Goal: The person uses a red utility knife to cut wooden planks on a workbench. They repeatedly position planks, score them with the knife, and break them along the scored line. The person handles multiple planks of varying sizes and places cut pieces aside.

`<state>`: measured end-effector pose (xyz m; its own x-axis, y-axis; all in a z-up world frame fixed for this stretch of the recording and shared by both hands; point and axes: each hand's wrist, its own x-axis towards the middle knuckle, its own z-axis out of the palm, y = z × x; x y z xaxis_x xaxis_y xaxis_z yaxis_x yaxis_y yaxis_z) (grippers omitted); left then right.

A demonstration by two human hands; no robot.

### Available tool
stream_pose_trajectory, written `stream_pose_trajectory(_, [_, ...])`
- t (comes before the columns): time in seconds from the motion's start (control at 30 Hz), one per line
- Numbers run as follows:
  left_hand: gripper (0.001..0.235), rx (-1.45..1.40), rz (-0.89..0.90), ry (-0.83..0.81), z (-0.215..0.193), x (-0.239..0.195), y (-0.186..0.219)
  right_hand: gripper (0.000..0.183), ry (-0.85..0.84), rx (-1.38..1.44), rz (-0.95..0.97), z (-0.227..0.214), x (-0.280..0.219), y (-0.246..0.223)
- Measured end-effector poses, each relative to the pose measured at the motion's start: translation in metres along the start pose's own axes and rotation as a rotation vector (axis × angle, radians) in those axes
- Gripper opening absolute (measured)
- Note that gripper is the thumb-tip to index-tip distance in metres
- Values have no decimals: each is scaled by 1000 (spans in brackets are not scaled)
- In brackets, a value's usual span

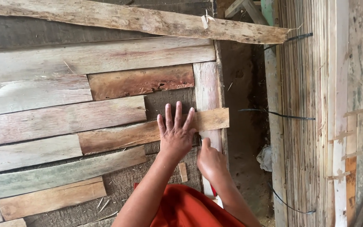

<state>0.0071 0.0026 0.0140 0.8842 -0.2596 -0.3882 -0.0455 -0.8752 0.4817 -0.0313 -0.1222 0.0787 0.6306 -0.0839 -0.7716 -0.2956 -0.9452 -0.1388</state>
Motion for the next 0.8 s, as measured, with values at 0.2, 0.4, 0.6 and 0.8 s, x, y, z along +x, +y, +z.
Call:
stream_pose_trajectory(0.2, [63,25,-12,20,1,3,2,27,219,148,-33,-38,8,-26])
stream_pose_trajectory(0.4, [64,-33,15,-38,-15,-3,6,28,258,-29,39,-13,56,-13])
stream_pose_trajectory(0.6, [62,-64,-6,-92,-21,-2,6,25,257,-72,37,-10,60,-14])
stream_pose_trajectory(0.8, [63,-49,-13,-93,-17,-2,5,26,135,-55,50,-23,55,-20])
